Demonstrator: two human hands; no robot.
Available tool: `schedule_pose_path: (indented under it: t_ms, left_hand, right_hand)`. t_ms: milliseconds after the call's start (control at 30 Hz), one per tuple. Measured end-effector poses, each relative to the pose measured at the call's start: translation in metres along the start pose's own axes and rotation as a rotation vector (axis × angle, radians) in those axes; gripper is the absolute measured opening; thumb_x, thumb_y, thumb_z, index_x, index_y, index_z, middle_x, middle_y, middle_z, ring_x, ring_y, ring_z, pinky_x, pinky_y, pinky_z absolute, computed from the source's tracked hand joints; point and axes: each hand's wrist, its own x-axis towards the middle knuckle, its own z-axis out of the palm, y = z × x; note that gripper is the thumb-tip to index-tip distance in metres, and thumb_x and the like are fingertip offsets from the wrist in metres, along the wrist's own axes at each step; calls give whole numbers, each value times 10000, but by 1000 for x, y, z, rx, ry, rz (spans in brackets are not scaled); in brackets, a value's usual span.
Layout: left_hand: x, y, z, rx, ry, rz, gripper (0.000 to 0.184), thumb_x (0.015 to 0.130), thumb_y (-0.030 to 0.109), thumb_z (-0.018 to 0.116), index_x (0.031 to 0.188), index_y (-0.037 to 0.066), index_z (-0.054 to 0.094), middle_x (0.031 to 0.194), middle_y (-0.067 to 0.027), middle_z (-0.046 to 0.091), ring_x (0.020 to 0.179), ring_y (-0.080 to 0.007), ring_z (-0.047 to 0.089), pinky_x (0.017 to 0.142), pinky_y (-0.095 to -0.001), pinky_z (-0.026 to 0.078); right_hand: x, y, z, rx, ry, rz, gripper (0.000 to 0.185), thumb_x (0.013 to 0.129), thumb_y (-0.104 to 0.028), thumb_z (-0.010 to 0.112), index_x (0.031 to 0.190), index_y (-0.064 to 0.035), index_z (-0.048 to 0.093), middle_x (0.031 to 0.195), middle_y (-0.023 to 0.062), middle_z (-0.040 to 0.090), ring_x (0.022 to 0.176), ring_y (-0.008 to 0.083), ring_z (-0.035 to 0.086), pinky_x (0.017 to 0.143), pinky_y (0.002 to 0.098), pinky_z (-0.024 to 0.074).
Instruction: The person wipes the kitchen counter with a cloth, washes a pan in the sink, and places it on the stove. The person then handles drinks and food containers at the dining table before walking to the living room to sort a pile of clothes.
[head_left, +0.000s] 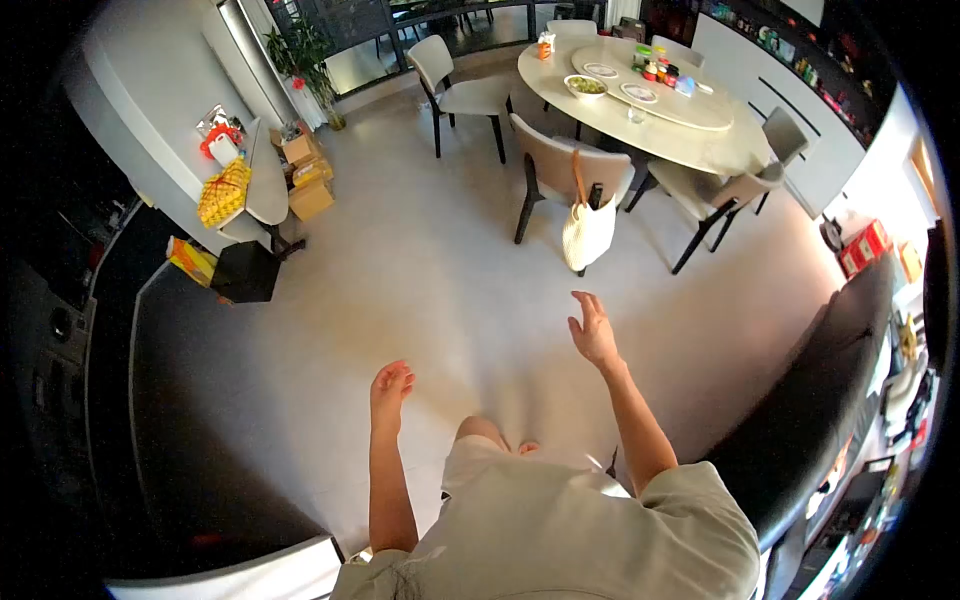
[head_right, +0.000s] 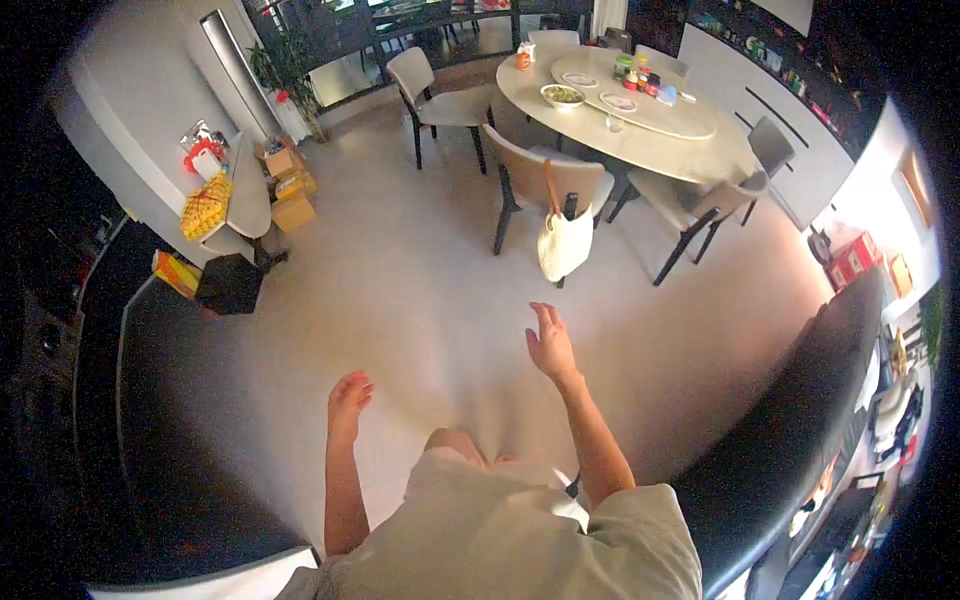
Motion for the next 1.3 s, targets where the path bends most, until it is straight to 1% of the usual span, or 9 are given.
schedule_pose_path:
  t_ms: [233,467,600,700,733,767,1067,1200,1300]
  left_hand:
    - [237,39,16,-26,-43,-53,247,904,243,610,1079,73,572,972,-21,603,878,-116,587,760,-252,463]
    - [471,149,55,11,-124,61,244,886,210,622,1075,60,585,938,-22,626,844,-115,609,734,-248,486]
    - [583,206,106,91,-202,-6,242,886,192,619,1079,51,574,965,-21,609,867,-119,594,743,-246,466]
    - [671,223,151,119,-259,-16,273,877,179,637,1102,40,572,966,-45,629,875,-149,617,737,-259,491]
    - [700,228,168,131,-262,-18,275,876,174,638,1105,38,570,974,-49,629,880,-154,618,734,-259,490]
    - [727,232,185,138,-262,-19,278,875,169,639,1108,36,567,981,-52,629,886,-159,619,730,-258,490]
    - [971,305,356,228,-442,-43,343,872,189,640,1174,64,533,1053,-28,601,897,-119,590,757,-255,453]
    - [1060,338,444,305,-520,-28,421,852,214,659,1218,76,504,1119,-49,572,954,-128,569,760,-272,452]
    - [1134,348,518,403,-641,-9,489,830,196,671,1262,85,471,1180,-71,540,1017,-145,548,802,-283,448]
  right_hand:
    - [193,43,88,-36,0,95,480,759,16,595,1215,-24,450,1209,193,495,1094,400,500,914,430,442]
    - [399,69,153,-67,132,33,469,761,15,589,1208,-24,454,1148,216,514,1069,417,504,895,443,438]
    - [499,68,157,-87,167,149,461,781,10,592,1221,-30,462,1164,201,526,1081,424,500,896,433,430]
    - [571,109,175,-97,313,89,456,777,29,575,1216,-49,478,1154,180,534,1062,402,523,862,415,451]
    - [594,119,177,-60,319,109,461,747,65,537,1196,-14,469,1172,214,507,1047,426,515,876,442,449]
    - [618,131,181,24,309,186,460,745,61,542,1194,-12,473,1180,206,511,1064,418,511,893,438,443]
    - [848,266,185,-101,359,274,482,754,35,568,1219,-54,479,1202,191,514,1110,400,494,928,437,433]
    - [929,304,175,-105,416,301,468,757,24,593,1209,-33,488,1196,191,522,1074,403,523,905,425,447]
    - [972,345,174,-148,425,365,480,765,24,579,1227,-54,472,1227,195,495,1123,412,484,933,437,428]
